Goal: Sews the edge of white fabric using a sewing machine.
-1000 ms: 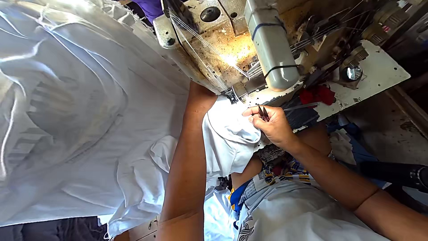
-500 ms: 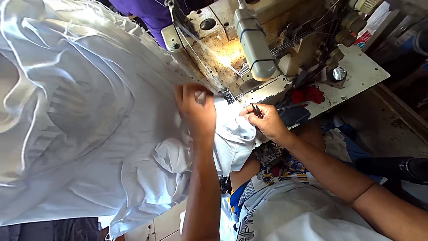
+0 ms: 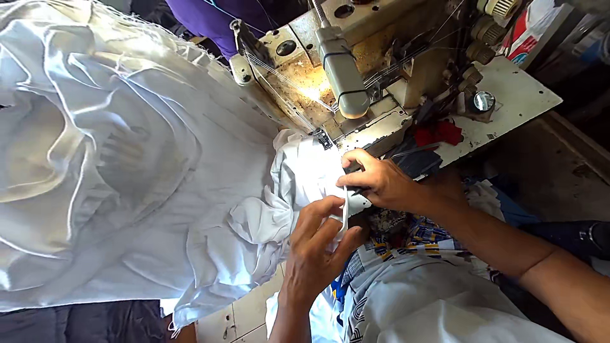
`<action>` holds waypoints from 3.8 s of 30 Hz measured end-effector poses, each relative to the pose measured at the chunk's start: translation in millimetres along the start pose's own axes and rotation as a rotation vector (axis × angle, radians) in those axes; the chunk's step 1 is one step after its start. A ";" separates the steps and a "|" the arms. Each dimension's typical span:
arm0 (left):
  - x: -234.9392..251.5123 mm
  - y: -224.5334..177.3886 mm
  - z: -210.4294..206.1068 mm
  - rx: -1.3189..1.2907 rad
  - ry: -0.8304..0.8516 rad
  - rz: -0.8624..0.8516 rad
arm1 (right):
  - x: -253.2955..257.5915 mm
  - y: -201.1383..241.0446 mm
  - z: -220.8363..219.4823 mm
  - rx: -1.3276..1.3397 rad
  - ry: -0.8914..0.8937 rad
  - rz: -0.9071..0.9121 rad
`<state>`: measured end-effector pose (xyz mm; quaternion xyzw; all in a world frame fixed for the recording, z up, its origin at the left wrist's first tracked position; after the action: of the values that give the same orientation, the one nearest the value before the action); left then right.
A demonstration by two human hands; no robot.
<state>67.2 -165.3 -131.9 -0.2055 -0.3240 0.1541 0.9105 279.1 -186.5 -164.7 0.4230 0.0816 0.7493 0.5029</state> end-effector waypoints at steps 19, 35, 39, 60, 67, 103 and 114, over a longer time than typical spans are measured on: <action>18.2 60.7 -16.2 0.538 -0.012 -0.054 | -48.5 -1.4 -6.1 0.592 -0.218 -0.278; 54.1 77.5 15.2 0.603 0.121 -0.029 | -11.2 -20.0 -17.8 0.628 -0.291 -0.333; 54.4 78.9 17.9 0.546 0.149 0.024 | -2.4 -16.0 -16.0 0.511 -0.258 -0.244; 43.9 82.3 -19.2 0.494 -0.109 -0.094 | -14.7 -23.5 -19.3 0.701 -0.312 -0.208; 46.3 80.9 -14.2 0.502 -0.051 -0.104 | -14.1 -24.6 -18.8 0.714 -0.309 -0.242; 19.1 29.2 -9.9 -0.025 0.034 -0.032 | -14.8 5.6 4.0 0.311 0.031 0.012; 24.9 74.5 -39.4 0.545 -0.193 -0.057 | -39.4 3.0 -5.8 0.444 -0.194 -0.170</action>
<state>100.4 -101.1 -181.9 0.0716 -0.3613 0.2288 0.9011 278.2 -218.6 -188.5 0.5847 0.2306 0.6239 0.4645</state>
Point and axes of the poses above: each hand's wrist, its own x-axis towards the middle knuckle, its own z-axis out of the back of the hand, y = z × x, the point moved 3 cm from there along x, towards the middle knuckle
